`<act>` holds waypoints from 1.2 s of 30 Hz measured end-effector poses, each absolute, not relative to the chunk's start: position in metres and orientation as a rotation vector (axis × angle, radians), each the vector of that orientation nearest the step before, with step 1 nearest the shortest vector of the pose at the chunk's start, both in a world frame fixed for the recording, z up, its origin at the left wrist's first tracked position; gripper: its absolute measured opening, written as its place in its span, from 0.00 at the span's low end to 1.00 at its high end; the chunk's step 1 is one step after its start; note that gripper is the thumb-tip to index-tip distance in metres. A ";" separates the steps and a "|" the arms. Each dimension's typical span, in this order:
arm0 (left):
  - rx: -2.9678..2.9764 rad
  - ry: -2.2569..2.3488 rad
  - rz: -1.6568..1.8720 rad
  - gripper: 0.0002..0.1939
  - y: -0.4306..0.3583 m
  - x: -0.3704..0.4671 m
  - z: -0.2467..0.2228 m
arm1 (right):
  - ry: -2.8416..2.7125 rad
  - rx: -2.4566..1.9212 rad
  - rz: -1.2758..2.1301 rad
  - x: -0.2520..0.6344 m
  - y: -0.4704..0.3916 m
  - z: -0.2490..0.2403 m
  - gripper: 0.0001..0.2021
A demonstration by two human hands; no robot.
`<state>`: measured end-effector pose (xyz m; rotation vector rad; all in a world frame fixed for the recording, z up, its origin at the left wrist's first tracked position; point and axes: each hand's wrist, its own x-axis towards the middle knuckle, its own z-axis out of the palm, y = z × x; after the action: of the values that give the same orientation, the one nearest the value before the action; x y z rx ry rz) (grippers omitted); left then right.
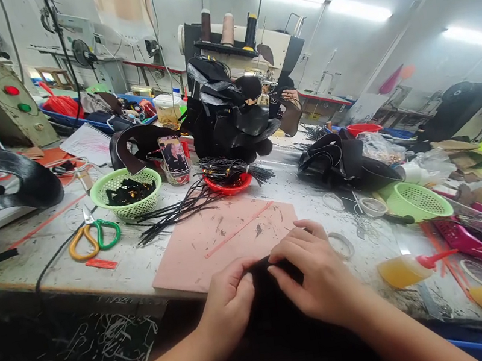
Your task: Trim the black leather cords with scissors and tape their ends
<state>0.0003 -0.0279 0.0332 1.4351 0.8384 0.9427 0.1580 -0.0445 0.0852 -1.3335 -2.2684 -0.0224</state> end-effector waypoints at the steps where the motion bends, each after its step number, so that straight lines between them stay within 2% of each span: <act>1: 1.428 0.832 0.939 0.14 -0.028 0.001 0.034 | -2.258 -1.335 0.014 0.159 -0.044 0.085 0.02; 10: 1.430 0.826 0.875 0.13 -0.027 0.004 0.036 | -2.206 -1.371 0.235 0.162 -0.045 0.091 0.07; 17: 1.451 0.811 0.825 0.12 -0.024 0.001 0.037 | -2.189 -1.405 0.226 0.164 -0.044 0.087 0.07; 22: 1.654 0.777 0.610 0.06 -0.010 -0.002 0.048 | -2.246 -1.487 0.081 0.163 -0.047 0.086 0.04; 25: 1.740 0.819 0.463 0.06 -0.001 -0.004 0.054 | -2.282 -1.557 0.010 0.168 -0.047 0.089 0.03; 30: 1.824 0.724 0.253 0.02 0.009 -0.007 0.062 | -2.366 -1.567 0.136 0.183 -0.043 0.095 0.04; 33: 1.889 0.714 0.191 0.10 0.013 -0.003 0.065 | -2.403 -1.528 0.216 0.187 -0.042 0.094 0.04; 36: 1.911 0.691 0.134 0.11 0.014 0.005 0.065 | -2.418 -1.497 0.293 0.187 -0.042 0.092 0.04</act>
<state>0.0050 0.0144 0.0648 1.9113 0.6910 0.1335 0.1874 -0.0417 0.0919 -1.4971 -2.4182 0.2929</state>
